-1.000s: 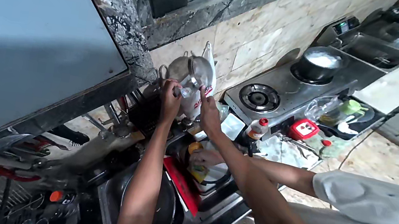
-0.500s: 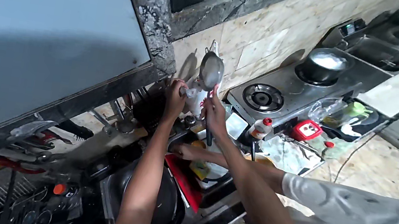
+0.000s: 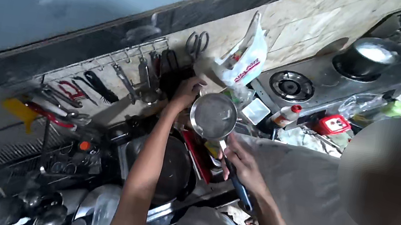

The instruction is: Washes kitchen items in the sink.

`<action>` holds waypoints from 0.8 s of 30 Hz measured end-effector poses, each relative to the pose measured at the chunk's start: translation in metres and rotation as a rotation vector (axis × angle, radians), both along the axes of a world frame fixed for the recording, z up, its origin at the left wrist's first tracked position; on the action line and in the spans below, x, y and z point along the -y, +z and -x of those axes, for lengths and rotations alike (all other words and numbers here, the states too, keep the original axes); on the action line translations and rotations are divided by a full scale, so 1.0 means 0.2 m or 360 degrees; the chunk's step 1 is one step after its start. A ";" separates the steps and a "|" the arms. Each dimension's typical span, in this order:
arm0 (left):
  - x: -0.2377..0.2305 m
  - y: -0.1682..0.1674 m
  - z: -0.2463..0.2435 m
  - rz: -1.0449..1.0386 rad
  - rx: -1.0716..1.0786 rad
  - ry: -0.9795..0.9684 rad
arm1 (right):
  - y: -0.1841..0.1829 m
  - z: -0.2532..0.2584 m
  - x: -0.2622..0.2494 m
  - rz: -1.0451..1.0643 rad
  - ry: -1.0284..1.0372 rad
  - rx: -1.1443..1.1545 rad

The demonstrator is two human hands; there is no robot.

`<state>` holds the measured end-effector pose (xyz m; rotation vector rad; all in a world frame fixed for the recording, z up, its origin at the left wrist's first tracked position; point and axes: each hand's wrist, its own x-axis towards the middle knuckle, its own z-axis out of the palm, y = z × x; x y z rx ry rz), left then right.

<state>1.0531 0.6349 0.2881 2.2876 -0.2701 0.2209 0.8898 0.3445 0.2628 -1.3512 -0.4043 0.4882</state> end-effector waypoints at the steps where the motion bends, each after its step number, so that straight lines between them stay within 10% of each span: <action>1: -0.04 0.00 0.13 0.0014 -0.0026 0.0077 | -0.03 0.07 0.00 0.0037 0.0042 0.0001; 7: -0.14 -0.23 1.07 0.0185 0.0168 0.0646 | -0.23 0.35 -0.10 0.0149 0.0286 -0.0208; 11: -0.11 -0.51 1.50 -0.0101 0.0055 0.0319 | -0.34 0.40 -0.21 0.0290 0.0434 -0.0265; 17: -0.09 -0.82 1.77 -0.0404 -0.0077 0.0102 | -0.44 0.45 -0.37 0.0397 0.0654 -0.0382; 24: -0.17 -0.96 1.88 0.0144 -0.0381 0.0061 | -0.57 0.41 -0.43 0.0625 0.1016 -0.0523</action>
